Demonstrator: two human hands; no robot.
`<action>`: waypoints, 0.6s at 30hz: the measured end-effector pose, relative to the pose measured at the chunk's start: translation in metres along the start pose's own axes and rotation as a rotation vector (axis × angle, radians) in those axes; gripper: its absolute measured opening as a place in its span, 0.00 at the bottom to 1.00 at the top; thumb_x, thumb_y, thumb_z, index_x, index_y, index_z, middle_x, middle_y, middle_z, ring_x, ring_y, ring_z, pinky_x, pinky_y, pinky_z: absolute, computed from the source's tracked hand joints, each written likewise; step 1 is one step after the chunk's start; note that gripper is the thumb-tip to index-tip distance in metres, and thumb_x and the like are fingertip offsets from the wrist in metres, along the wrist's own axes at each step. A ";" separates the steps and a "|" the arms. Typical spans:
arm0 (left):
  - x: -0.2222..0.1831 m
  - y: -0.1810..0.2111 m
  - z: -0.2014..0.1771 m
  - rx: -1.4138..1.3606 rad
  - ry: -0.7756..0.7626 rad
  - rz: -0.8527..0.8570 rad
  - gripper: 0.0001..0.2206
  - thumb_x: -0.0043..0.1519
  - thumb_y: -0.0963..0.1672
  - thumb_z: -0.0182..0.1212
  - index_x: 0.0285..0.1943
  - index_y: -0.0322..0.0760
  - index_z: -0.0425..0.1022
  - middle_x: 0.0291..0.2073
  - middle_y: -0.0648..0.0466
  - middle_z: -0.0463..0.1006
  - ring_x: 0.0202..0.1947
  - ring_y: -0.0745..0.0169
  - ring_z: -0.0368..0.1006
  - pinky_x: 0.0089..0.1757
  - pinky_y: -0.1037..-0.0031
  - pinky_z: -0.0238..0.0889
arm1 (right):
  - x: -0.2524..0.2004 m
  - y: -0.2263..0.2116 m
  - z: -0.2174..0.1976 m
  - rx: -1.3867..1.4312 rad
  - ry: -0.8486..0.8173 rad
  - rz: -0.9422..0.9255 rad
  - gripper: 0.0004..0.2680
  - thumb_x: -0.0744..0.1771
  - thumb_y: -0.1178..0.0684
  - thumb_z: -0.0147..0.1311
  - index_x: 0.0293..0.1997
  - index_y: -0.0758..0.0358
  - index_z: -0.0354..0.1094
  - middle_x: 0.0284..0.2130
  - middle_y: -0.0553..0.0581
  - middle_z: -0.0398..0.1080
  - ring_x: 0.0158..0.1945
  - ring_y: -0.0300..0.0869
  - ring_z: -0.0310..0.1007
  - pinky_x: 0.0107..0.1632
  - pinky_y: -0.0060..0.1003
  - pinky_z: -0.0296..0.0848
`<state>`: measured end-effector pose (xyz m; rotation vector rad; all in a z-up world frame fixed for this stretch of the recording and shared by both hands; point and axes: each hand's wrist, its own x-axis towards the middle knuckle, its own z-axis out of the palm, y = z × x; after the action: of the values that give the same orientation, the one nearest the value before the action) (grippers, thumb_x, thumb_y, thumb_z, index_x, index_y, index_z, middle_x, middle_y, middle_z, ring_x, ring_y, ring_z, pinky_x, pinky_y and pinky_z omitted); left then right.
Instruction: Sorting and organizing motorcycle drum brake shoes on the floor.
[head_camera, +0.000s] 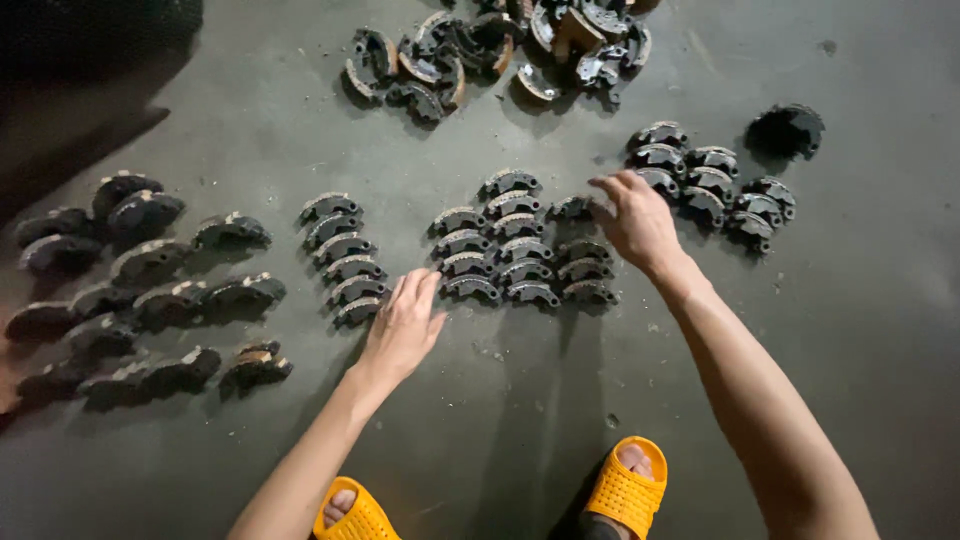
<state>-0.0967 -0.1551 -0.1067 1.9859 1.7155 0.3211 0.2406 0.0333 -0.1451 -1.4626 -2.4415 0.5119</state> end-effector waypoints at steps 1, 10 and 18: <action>0.000 -0.005 0.008 0.003 0.001 -0.006 0.26 0.55 0.40 0.69 0.63 0.30 0.68 0.52 0.42 0.71 0.53 0.40 0.73 0.50 0.55 0.71 | 0.002 0.002 0.009 0.004 -0.002 -0.005 0.15 0.64 0.54 0.64 0.57 0.53 0.72 0.44 0.59 0.72 0.47 0.58 0.75 0.47 0.52 0.75; 0.011 -0.034 0.079 0.100 0.050 -0.058 0.12 0.63 0.43 0.64 0.54 0.37 0.74 0.41 0.51 0.73 0.43 0.55 0.73 0.42 0.65 0.70 | -0.003 0.090 0.079 -0.056 -0.077 0.057 0.12 0.63 0.51 0.61 0.48 0.64 0.72 0.41 0.66 0.71 0.43 0.64 0.75 0.45 0.56 0.76; 0.019 -0.015 0.064 0.140 0.034 -0.056 0.12 0.62 0.45 0.66 0.52 0.37 0.75 0.39 0.52 0.72 0.42 0.56 0.72 0.41 0.66 0.69 | -0.003 0.047 -0.001 0.125 0.354 0.225 0.07 0.60 0.55 0.68 0.37 0.59 0.75 0.26 0.62 0.71 0.34 0.56 0.76 0.40 0.44 0.73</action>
<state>-0.0752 -0.1492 -0.1717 2.0363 1.8569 0.2218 0.2795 0.0508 -0.1641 -1.6256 -1.9545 0.4008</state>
